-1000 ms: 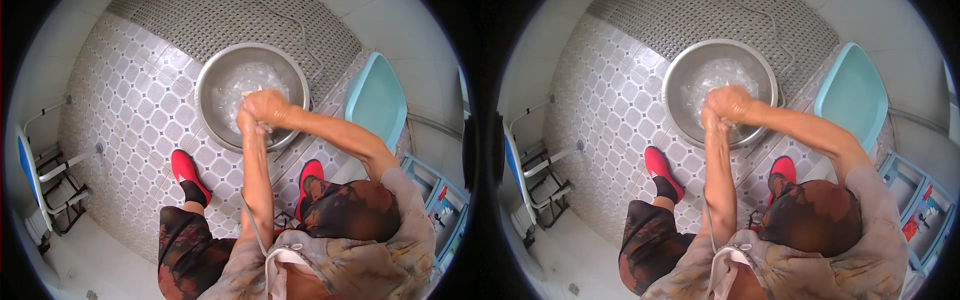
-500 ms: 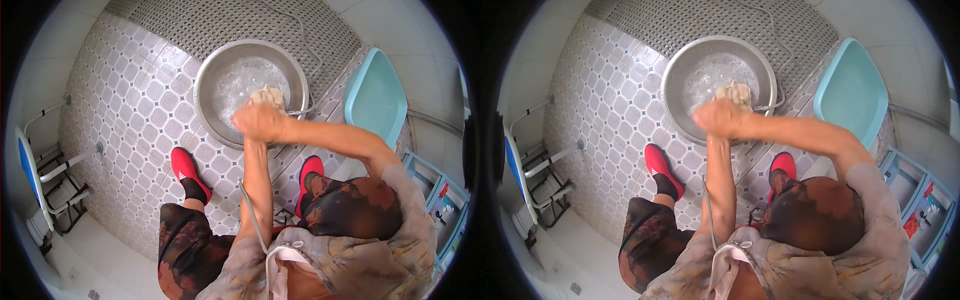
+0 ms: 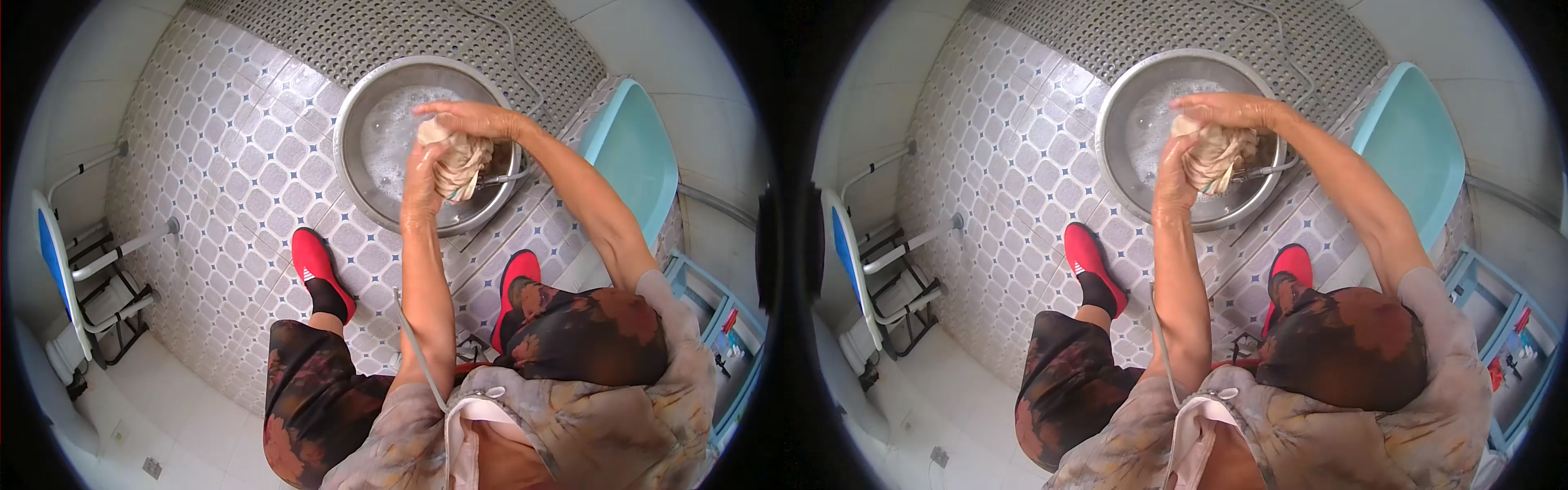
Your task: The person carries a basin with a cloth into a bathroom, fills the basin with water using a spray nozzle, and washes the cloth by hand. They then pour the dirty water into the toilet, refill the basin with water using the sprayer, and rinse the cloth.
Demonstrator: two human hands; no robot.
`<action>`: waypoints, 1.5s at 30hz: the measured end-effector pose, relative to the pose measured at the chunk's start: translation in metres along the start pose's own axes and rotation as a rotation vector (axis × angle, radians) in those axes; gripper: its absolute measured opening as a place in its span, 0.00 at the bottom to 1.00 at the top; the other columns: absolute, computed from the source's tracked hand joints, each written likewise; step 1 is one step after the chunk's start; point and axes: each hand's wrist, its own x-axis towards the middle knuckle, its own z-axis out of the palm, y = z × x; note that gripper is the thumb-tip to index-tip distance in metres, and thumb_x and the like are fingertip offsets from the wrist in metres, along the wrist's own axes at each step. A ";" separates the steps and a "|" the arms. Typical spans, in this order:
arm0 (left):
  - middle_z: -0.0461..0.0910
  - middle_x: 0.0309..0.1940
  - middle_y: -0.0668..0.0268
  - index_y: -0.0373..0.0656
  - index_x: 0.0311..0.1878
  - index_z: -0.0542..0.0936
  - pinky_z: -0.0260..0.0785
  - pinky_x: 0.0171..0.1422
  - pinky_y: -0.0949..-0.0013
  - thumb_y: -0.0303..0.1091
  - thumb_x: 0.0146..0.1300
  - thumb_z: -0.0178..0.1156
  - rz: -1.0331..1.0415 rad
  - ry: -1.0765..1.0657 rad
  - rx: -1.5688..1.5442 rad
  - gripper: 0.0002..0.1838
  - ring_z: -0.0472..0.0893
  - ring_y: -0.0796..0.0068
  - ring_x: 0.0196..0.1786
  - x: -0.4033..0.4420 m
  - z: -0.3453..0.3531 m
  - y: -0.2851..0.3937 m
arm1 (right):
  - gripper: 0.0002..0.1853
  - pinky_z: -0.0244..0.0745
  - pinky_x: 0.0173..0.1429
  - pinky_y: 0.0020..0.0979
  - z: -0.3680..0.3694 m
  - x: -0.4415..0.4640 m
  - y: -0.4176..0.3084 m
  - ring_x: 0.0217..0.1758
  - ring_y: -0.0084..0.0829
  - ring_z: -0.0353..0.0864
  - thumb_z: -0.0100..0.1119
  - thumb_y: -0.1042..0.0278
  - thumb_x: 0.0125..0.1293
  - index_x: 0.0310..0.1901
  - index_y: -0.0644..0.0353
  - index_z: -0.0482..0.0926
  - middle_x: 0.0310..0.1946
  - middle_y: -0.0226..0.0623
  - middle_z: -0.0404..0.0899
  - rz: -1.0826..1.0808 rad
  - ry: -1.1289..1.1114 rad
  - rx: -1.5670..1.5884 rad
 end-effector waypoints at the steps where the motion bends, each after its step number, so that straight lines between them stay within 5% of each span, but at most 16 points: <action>1: 0.77 0.48 0.57 0.32 0.56 0.70 0.74 0.54 0.67 0.32 0.57 0.58 0.002 0.001 0.002 0.24 0.80 0.67 0.48 -0.002 -0.006 0.008 | 0.27 0.66 0.64 0.31 -0.003 0.000 0.006 0.57 0.31 0.74 0.47 0.45 0.68 0.60 0.56 0.71 0.52 0.38 0.77 -0.005 -0.028 -0.056; 4: 0.77 0.48 0.54 0.32 0.60 0.68 0.73 0.55 0.67 0.23 0.55 0.57 0.056 0.049 0.095 0.27 0.80 0.65 0.48 -0.004 -0.022 0.019 | 0.22 0.73 0.56 0.24 -0.007 -0.004 0.013 0.51 0.24 0.77 0.56 0.68 0.64 0.59 0.63 0.72 0.50 0.35 0.77 0.027 -0.018 -0.029; 8: 0.77 0.45 0.53 0.30 0.58 0.67 0.75 0.52 0.68 0.26 0.61 0.57 0.155 0.317 -0.010 0.23 0.80 0.65 0.46 0.002 -0.045 -0.003 | 0.19 0.72 0.57 0.24 0.002 -0.004 0.014 0.50 0.24 0.77 0.51 0.74 0.61 0.54 0.64 0.74 0.48 0.36 0.78 -0.140 0.164 -0.065; 13: 0.79 0.40 0.60 0.36 0.47 0.74 0.75 0.53 0.65 0.42 0.66 0.54 -0.007 0.238 -0.451 0.17 0.81 0.64 0.45 0.011 -0.061 -0.023 | 0.13 0.76 0.48 0.37 0.093 -0.027 -0.007 0.41 0.44 0.81 0.52 0.69 0.55 0.43 0.50 0.81 0.38 0.43 0.80 -0.408 0.330 -0.750; 15: 0.79 0.40 0.59 0.40 0.45 0.75 0.75 0.51 0.65 0.46 0.66 0.53 0.158 -0.406 -0.757 0.17 0.81 0.62 0.45 0.017 -0.093 -0.054 | 0.13 0.78 0.42 0.36 0.123 -0.031 -0.003 0.37 0.43 0.81 0.54 0.64 0.56 0.43 0.54 0.80 0.35 0.42 0.78 -0.533 0.320 -1.140; 17: 0.79 0.41 0.60 0.43 0.45 0.75 0.77 0.47 0.63 0.47 0.66 0.51 0.147 -0.258 -0.724 0.17 0.81 0.61 0.43 0.009 -0.073 -0.049 | 0.14 0.79 0.40 0.35 0.117 -0.026 0.005 0.34 0.42 0.81 0.55 0.62 0.57 0.44 0.55 0.80 0.34 0.41 0.78 -0.596 0.313 -1.336; 19: 0.80 0.39 0.60 0.43 0.45 0.75 0.77 0.42 0.59 0.45 0.66 0.50 -0.084 0.273 -0.393 0.16 0.81 0.60 0.41 0.001 -0.033 -0.028 | 0.10 0.78 0.43 0.42 0.075 0.003 0.015 0.38 0.47 0.82 0.52 0.66 0.56 0.35 0.54 0.82 0.35 0.45 0.82 -0.252 0.203 -1.108; 23: 0.80 0.38 0.59 0.42 0.45 0.75 0.78 0.40 0.56 0.41 0.65 0.50 -0.247 0.246 -0.394 0.14 0.82 0.59 0.40 0.002 -0.009 -0.035 | 0.11 0.80 0.35 0.42 0.043 0.018 0.015 0.32 0.46 0.84 0.52 0.62 0.55 0.29 0.58 0.83 0.27 0.50 0.81 0.075 0.392 -1.308; 25: 0.80 0.38 0.58 0.41 0.44 0.75 0.78 0.39 0.54 0.41 0.66 0.49 -0.156 0.402 -0.364 0.14 0.82 0.58 0.38 0.006 -0.004 -0.041 | 0.11 0.80 0.35 0.43 0.061 -0.001 0.005 0.32 0.46 0.84 0.52 0.62 0.55 0.29 0.58 0.83 0.26 0.49 0.82 -0.038 0.328 -1.278; 30: 0.79 0.38 0.54 0.39 0.44 0.74 0.78 0.34 0.57 0.43 0.67 0.48 -0.120 0.138 -0.531 0.16 0.82 0.59 0.36 -0.001 -0.043 -0.045 | 0.11 0.79 0.34 0.43 0.105 -0.025 0.007 0.31 0.46 0.84 0.52 0.62 0.55 0.30 0.59 0.81 0.28 0.48 0.82 -0.253 0.227 -1.109; 32: 0.77 0.47 0.54 0.37 0.52 0.73 0.76 0.51 0.57 0.44 0.70 0.43 -0.170 0.302 -0.325 0.20 0.79 0.60 0.49 0.004 -0.027 -0.033 | 0.11 0.79 0.34 0.44 0.075 0.003 0.016 0.31 0.46 0.84 0.53 0.61 0.55 0.30 0.59 0.81 0.28 0.48 0.82 -0.145 0.296 -1.175; 36: 0.76 0.47 0.51 0.34 0.53 0.71 0.75 0.52 0.55 0.45 0.70 0.43 -0.213 0.309 -0.233 0.22 0.79 0.58 0.49 0.000 0.000 0.000 | 0.14 0.77 0.43 0.46 0.011 0.031 0.036 0.39 0.47 0.83 0.51 0.58 0.60 0.37 0.59 0.81 0.36 0.50 0.82 0.117 0.294 -1.368; 38: 0.76 0.49 0.51 0.32 0.53 0.70 0.73 0.56 0.58 0.44 0.69 0.47 0.001 0.385 -0.112 0.22 0.78 0.58 0.52 0.002 -0.009 0.012 | 0.19 0.72 0.55 0.46 0.002 0.035 0.033 0.49 0.48 0.80 0.47 0.53 0.66 0.45 0.59 0.79 0.42 0.53 0.80 -0.044 0.605 -0.788; 42: 0.74 0.50 0.49 0.30 0.59 0.67 0.67 0.59 0.61 0.41 0.62 0.56 0.402 0.540 0.475 0.28 0.75 0.58 0.56 0.029 -0.093 -0.030 | 0.25 0.62 0.65 0.45 -0.003 0.042 0.027 0.61 0.51 0.70 0.42 0.48 0.69 0.55 0.58 0.74 0.51 0.54 0.76 -0.020 0.520 -0.550; 43: 0.73 0.48 0.46 0.33 0.62 0.67 0.67 0.57 0.59 0.40 0.58 0.60 0.611 0.591 0.878 0.31 0.75 0.57 0.53 0.038 -0.111 -0.046 | 0.27 0.62 0.65 0.47 0.007 0.043 0.046 0.63 0.52 0.66 0.45 0.46 0.67 0.60 0.55 0.68 0.57 0.52 0.69 -0.032 0.507 -0.844; 45: 0.66 0.55 0.40 0.41 0.70 0.58 0.62 0.61 0.57 0.34 0.52 0.63 0.246 0.735 1.165 0.41 0.69 0.49 0.59 0.013 -0.064 -0.037 | 0.37 0.60 0.65 0.51 0.029 0.038 0.075 0.68 0.54 0.58 0.51 0.43 0.63 0.70 0.50 0.55 0.69 0.48 0.54 -0.051 0.447 -1.444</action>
